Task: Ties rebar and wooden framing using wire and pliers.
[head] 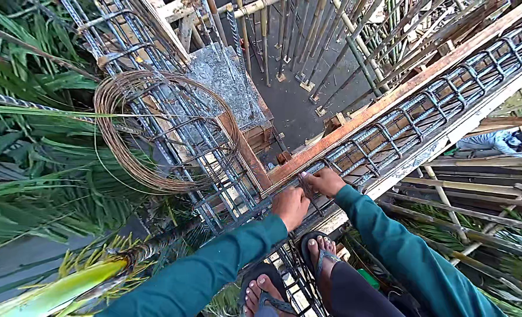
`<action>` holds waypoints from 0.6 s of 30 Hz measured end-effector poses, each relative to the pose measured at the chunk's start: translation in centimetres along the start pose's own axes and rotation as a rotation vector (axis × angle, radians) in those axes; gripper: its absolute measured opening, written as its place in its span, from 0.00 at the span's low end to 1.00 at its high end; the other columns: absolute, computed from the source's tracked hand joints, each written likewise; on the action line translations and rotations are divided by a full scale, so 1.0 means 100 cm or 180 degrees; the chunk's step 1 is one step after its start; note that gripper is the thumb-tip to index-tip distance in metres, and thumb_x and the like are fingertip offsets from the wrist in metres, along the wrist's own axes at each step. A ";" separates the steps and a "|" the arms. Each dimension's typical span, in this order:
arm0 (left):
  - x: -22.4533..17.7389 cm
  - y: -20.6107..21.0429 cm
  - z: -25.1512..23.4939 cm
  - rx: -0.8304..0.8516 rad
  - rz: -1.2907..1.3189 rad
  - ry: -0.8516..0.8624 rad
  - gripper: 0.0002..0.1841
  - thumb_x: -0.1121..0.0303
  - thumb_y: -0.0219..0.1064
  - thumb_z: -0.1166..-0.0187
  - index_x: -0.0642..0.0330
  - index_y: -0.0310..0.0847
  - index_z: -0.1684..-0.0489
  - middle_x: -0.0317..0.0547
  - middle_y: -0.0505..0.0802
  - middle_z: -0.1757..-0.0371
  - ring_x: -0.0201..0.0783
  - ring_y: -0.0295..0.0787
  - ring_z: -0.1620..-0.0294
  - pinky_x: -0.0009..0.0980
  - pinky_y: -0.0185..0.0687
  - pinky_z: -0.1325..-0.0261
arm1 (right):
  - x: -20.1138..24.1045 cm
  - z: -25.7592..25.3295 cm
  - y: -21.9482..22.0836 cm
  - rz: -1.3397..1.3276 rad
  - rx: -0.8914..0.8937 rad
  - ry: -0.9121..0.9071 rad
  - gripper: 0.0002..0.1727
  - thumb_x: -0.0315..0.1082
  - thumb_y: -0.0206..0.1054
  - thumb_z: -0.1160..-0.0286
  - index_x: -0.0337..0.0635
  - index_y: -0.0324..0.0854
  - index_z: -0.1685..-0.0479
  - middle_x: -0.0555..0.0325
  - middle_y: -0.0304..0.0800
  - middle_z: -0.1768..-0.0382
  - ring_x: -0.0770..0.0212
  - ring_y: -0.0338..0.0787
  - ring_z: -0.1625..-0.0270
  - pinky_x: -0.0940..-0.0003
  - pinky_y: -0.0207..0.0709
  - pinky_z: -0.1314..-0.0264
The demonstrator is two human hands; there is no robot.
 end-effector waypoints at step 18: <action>0.025 -0.014 -0.045 -0.0349 -0.0099 -0.0303 0.43 0.46 0.84 0.36 0.63 0.71 0.25 0.64 0.82 0.29 0.60 0.83 0.31 0.62 0.78 0.31 | 0.017 0.008 0.004 0.0622 -0.0023 0.0022 0.35 0.63 0.59 0.14 0.34 0.89 0.53 0.36 0.92 0.50 0.38 0.90 0.41 0.34 0.77 0.35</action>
Point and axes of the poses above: each hand's wrist, its own z-axis away from the middle knuckle, its own y-axis out of the palm, x = y × z, the point moved 1 cm from there along -z, towards the middle knuckle
